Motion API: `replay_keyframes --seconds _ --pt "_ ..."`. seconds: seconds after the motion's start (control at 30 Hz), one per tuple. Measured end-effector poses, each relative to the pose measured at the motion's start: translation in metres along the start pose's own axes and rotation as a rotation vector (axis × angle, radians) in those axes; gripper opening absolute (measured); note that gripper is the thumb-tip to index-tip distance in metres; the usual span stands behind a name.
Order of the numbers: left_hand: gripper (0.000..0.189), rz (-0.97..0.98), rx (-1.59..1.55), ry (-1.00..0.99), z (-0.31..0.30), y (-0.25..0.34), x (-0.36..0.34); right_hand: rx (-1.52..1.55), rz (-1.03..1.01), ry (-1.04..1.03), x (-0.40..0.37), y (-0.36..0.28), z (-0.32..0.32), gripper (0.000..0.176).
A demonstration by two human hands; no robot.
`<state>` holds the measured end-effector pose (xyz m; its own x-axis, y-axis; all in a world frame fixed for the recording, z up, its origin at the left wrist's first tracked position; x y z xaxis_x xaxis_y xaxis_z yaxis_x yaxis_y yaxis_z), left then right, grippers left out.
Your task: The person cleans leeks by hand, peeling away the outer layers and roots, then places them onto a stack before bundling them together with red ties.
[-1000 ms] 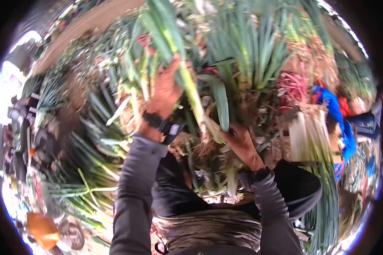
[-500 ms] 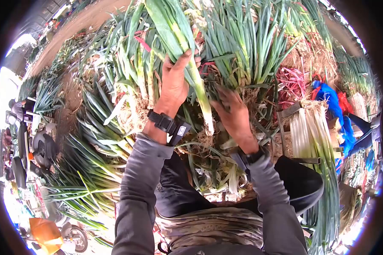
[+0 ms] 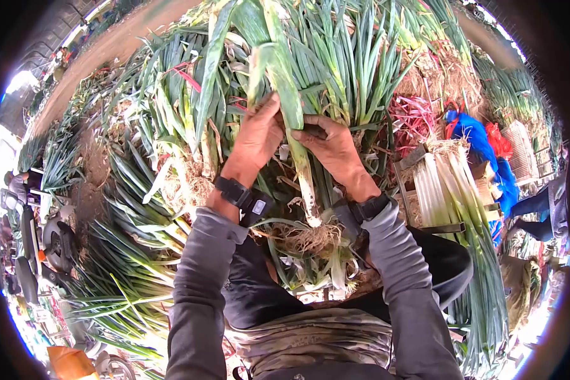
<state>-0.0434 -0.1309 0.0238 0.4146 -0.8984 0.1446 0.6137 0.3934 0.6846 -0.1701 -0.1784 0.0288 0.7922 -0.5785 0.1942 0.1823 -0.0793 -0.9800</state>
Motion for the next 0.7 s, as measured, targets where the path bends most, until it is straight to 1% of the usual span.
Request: replay_keyframes --seconds 0.03,0.13,0.17,0.27,0.3,0.33,0.37,0.4,0.43,0.47,0.53,0.6,0.63,0.7 --pt "0.037 -0.026 0.000 -0.014 -0.002 -0.008 0.001 0.028 0.013 0.003 -0.002 0.001 -0.001 0.032" --pt "0.032 -0.017 -0.092 0.049 -0.009 -0.017 0.000 0.031 0.054 0.025 -0.009 0.009 -0.009 0.031" --pt "0.035 -0.014 -0.107 0.019 -0.005 -0.018 -0.002 0.022 0.066 0.042 -0.011 0.012 -0.013 0.030" --pt "0.038 0.053 -0.054 0.063 -0.014 -0.022 -0.002 0.013 0.076 0.025 -0.013 0.016 -0.012 0.026" --pt "0.040 0.055 0.015 0.026 -0.012 -0.019 -0.012 0.004 -0.026 0.016 -0.015 0.010 -0.010 0.025" --pt "0.040 -0.006 0.004 0.022 -0.013 -0.025 -0.012 0.056 -0.086 0.013 -0.019 -0.002 -0.010 0.023" --pt "0.040 -0.067 -0.006 0.020 -0.014 -0.031 -0.011 -0.026 -0.051 0.021 -0.023 -0.007 -0.014 0.020" --pt "0.038 -0.091 -0.022 0.028 -0.009 -0.032 -0.010 0.049 -0.126 0.027 -0.020 -0.009 -0.014 0.020" --pt "0.037 -0.067 0.040 0.033 -0.014 -0.032 -0.004 0.124 -0.201 0.027 -0.019 -0.014 -0.014 0.021" --pt "0.038 -0.007 0.047 -0.011 -0.026 -0.030 0.003 -0.063 -0.126 0.052 -0.015 -0.007 -0.015 0.023" --pt "0.039 0.007 0.011 -0.034 -0.016 -0.028 0.000 0.054 -0.067 0.054 -0.013 0.012 -0.015 0.024" --pt "0.040 0.007 0.050 0.025 -0.022 -0.029 0.002 0.037 0.042 0.054 -0.015 0.014 -0.015 0.025" --pt "0.041 -0.013 0.026 -0.014 -0.018 -0.031 0.003 -0.019 0.001 0.085 -0.017 0.011 -0.019 0.028" --pt "0.042 -0.018 0.038 0.035 -0.019 -0.033 0.001 -0.021 -0.090 0.100 -0.019 0.005 -0.019 0.028"
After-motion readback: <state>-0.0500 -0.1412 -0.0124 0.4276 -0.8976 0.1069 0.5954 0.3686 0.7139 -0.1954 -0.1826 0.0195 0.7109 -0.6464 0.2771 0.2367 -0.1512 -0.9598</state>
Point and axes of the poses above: each hand's wrist, its own x-axis towards the middle knuckle, its own z-axis out of the palm, y = z × x, the point moved 10 cm from there along x, towards the middle knuckle, and after that the axes turned 2 degrees about -y, right-handed, at the moved point
